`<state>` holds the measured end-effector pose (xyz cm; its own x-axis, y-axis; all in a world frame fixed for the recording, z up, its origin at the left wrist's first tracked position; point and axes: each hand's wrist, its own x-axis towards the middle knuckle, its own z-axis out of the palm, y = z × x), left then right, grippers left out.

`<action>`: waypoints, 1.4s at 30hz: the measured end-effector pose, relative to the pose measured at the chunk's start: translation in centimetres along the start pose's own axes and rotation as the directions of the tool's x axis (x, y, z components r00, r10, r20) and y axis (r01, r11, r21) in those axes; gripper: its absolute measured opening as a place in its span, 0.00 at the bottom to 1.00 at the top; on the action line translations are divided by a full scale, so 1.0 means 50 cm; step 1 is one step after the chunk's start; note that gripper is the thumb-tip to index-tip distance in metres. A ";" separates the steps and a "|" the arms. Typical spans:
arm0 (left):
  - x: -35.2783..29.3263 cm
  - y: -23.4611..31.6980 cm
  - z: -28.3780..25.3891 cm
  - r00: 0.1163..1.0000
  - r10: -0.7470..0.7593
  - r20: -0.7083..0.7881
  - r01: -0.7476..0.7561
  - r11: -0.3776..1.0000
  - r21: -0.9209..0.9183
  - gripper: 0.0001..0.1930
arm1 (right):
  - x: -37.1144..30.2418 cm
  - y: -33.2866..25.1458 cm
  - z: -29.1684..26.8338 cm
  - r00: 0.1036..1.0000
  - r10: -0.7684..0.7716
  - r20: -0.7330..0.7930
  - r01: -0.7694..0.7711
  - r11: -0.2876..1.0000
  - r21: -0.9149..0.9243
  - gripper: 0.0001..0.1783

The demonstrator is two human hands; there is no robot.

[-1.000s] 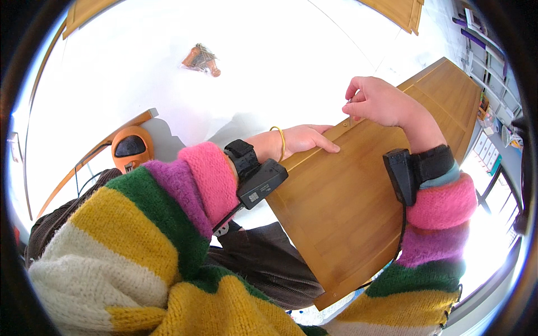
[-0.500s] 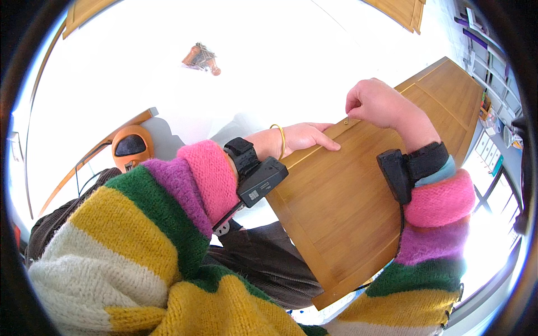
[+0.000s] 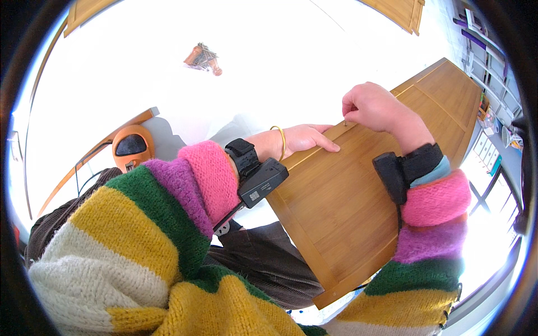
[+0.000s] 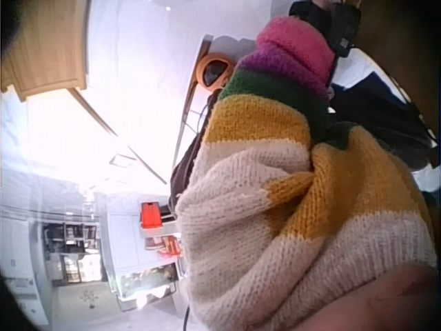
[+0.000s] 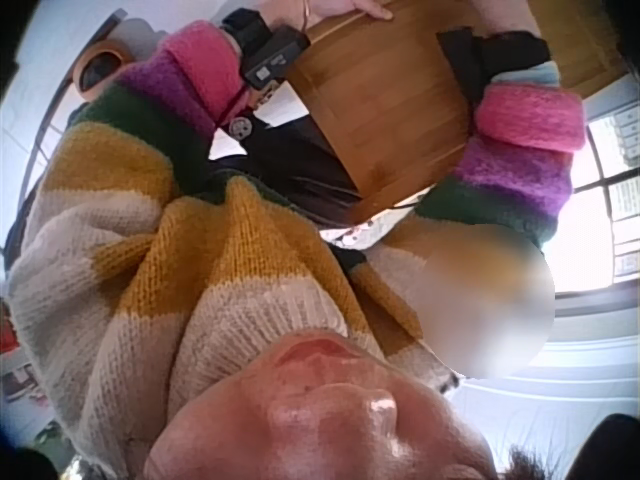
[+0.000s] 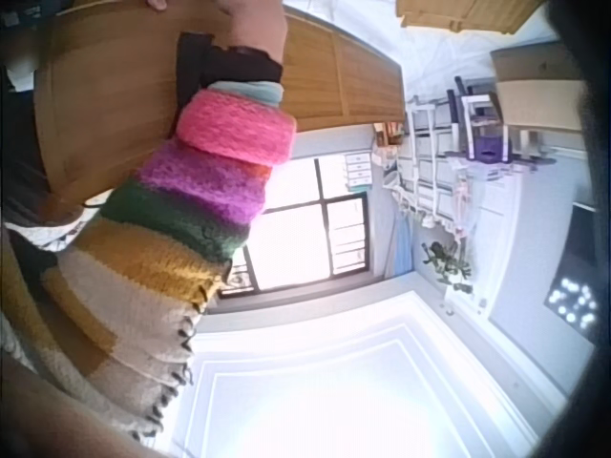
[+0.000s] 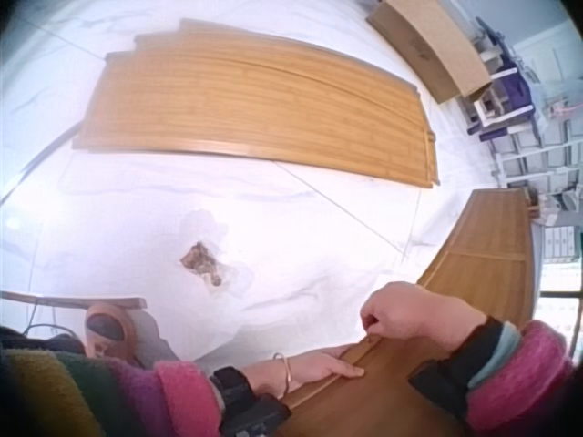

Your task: The person assembles a wooden shelf unit on the floor. They insert dowels into pre-drilled holes, align panels, and secure joints with screws using a screwdriver. The person works on multiple sections of the shelf frame.

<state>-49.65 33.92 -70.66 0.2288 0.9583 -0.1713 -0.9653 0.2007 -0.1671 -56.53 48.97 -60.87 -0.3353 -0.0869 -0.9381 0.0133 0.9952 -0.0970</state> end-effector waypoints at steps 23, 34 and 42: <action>-0.002 -0.001 0.007 1.000 0.021 0.009 -0.021 1.000 0.014 0.29 | 0.010 -0.006 0.017 1.000 -0.021 -0.006 0.020 0.987 -0.159 0.03; 0.006 -0.003 0.013 1.000 0.016 -0.003 -0.016 1.000 0.009 0.30 | -0.013 -0.046 -0.008 0.921 0.388 -0.043 -0.377 0.854 -0.359 0.13; 0.026 -0.018 0.021 0.999 0.052 0.011 -0.052 0.999 0.017 0.28 | -0.005 -0.019 0.049 0.888 0.363 0.283 -0.380 0.925 0.006 0.10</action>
<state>-48.62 35.19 -69.74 0.1772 0.9695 -0.1690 -0.9779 0.1541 -0.1415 -54.13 47.96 -61.39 -0.0266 0.2711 -0.9622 0.1452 0.9534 0.2646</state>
